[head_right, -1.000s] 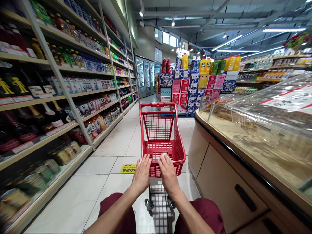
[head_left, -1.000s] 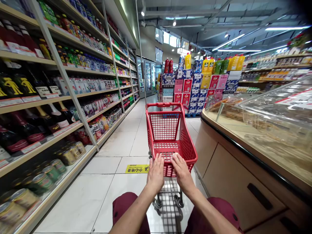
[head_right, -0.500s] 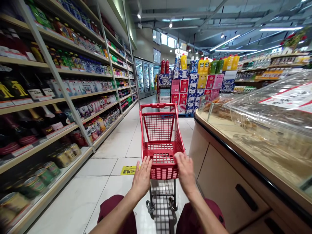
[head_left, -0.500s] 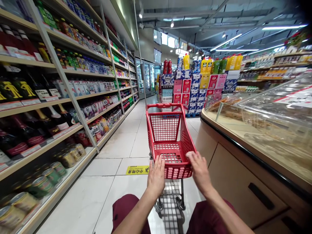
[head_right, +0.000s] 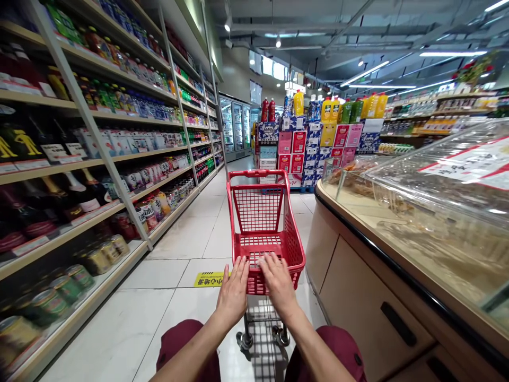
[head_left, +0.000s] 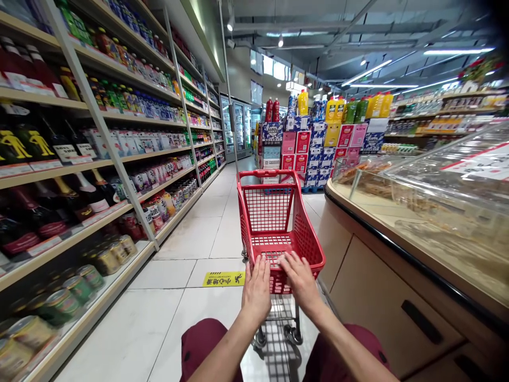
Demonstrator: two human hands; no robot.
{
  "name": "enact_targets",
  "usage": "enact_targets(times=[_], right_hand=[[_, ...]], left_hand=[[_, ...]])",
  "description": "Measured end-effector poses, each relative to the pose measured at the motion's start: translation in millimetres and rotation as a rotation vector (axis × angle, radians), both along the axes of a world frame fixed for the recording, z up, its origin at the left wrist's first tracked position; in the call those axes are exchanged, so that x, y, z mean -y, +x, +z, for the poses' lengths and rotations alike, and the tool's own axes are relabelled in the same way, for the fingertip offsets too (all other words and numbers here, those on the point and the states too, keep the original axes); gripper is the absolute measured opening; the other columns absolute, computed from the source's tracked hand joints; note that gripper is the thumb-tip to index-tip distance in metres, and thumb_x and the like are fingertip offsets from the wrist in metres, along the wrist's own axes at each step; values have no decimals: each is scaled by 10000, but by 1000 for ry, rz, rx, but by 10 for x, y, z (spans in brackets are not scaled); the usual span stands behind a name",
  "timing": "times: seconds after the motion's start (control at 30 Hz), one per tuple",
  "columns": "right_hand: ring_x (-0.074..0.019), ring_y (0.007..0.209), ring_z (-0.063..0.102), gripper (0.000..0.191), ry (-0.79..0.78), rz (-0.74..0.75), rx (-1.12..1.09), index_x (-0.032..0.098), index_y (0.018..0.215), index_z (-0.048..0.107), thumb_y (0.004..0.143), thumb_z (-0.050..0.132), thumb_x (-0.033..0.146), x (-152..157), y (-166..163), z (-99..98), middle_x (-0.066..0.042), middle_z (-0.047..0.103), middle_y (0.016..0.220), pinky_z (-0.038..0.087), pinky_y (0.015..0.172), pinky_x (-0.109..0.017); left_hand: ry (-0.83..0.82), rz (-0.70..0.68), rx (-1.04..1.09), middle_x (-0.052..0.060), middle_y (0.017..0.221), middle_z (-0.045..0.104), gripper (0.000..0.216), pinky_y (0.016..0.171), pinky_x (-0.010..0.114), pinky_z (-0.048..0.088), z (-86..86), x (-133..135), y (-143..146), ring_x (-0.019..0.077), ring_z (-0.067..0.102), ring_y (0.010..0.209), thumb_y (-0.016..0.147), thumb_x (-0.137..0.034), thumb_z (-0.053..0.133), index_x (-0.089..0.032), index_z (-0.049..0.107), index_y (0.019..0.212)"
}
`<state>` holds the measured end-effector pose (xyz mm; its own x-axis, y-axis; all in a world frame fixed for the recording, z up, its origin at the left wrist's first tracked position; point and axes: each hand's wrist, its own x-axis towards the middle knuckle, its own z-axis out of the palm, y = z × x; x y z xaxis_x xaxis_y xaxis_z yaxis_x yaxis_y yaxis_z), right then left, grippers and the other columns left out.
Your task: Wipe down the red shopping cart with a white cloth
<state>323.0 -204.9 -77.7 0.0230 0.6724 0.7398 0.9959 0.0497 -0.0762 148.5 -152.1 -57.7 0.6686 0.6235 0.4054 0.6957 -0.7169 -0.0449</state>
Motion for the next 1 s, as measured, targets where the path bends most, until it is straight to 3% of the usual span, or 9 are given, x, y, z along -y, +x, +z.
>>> enact_targets(times=[0.13,0.27,0.37,0.53,0.6,0.73,0.8,0.9,1.0], right_hand=[[-242,1292,238,529,106,-220,-100,208,1291,377,795,295,45,105,167,-80,-117,409,1330,249,980,-567],[-204,1296,231,552,129,-70,-78,192,1318,334,791,299,29,-25,-213,-137,-114,410,1331,300,995,-478],[-193,1296,231,559,98,41,-24,230,1312,343,792,308,30,-29,-233,-116,-80,434,1319,300,997,-475],[-227,1306,196,588,149,-194,-142,242,1342,281,794,286,29,101,40,-86,-91,364,1364,244,996,-561],[-218,1303,203,604,146,-156,-135,240,1348,266,789,281,12,50,-83,-101,-93,349,1373,262,1002,-536],[-197,1299,219,568,95,58,-17,243,1332,304,805,313,29,-41,-246,-95,-72,416,1332,316,994,-476],[-202,1301,214,566,99,14,-23,255,1328,308,808,311,32,16,-101,-74,-65,425,1326,297,995,-503],[-225,1302,209,598,132,-177,-114,250,1347,266,796,295,21,109,91,-69,-80,370,1361,261,995,-549],[-224,1299,220,630,135,-138,-111,231,1365,217,782,291,3,55,-65,-113,-94,343,1376,294,994,-514]], left_hand=[[22,11,54,110,1420,233,717,1050,479,196,-63,13,-10,226,106,1326,672,-25,357,-83,168,1361],[16,-7,33,102,1414,249,710,1053,470,196,-61,10,-38,215,119,1324,664,-8,345,-87,198,1355],[18,-4,16,92,1420,237,702,1054,468,198,-50,-6,-70,210,127,1323,672,-12,342,-102,204,1354],[22,12,22,107,1418,237,718,1050,480,205,-63,12,-49,221,114,1325,672,-23,361,-93,172,1361],[16,15,13,108,1419,232,717,1051,479,201,-62,24,-25,223,108,1325,671,-24,360,-88,175,1361],[18,3,-13,92,1421,232,690,1060,470,184,-53,10,-24,208,116,1325,685,-25,340,-104,203,1356],[25,3,-7,87,1422,231,688,1058,471,192,-57,0,-31,206,116,1325,687,-24,340,-112,205,1356],[32,17,6,84,1427,216,684,1054,464,203,-69,10,-12,207,105,1327,687,-17,341,-105,210,1353],[30,24,-3,84,1431,202,670,1055,462,200,-68,35,21,212,93,1328,690,-18,336,-90,227,1347]])
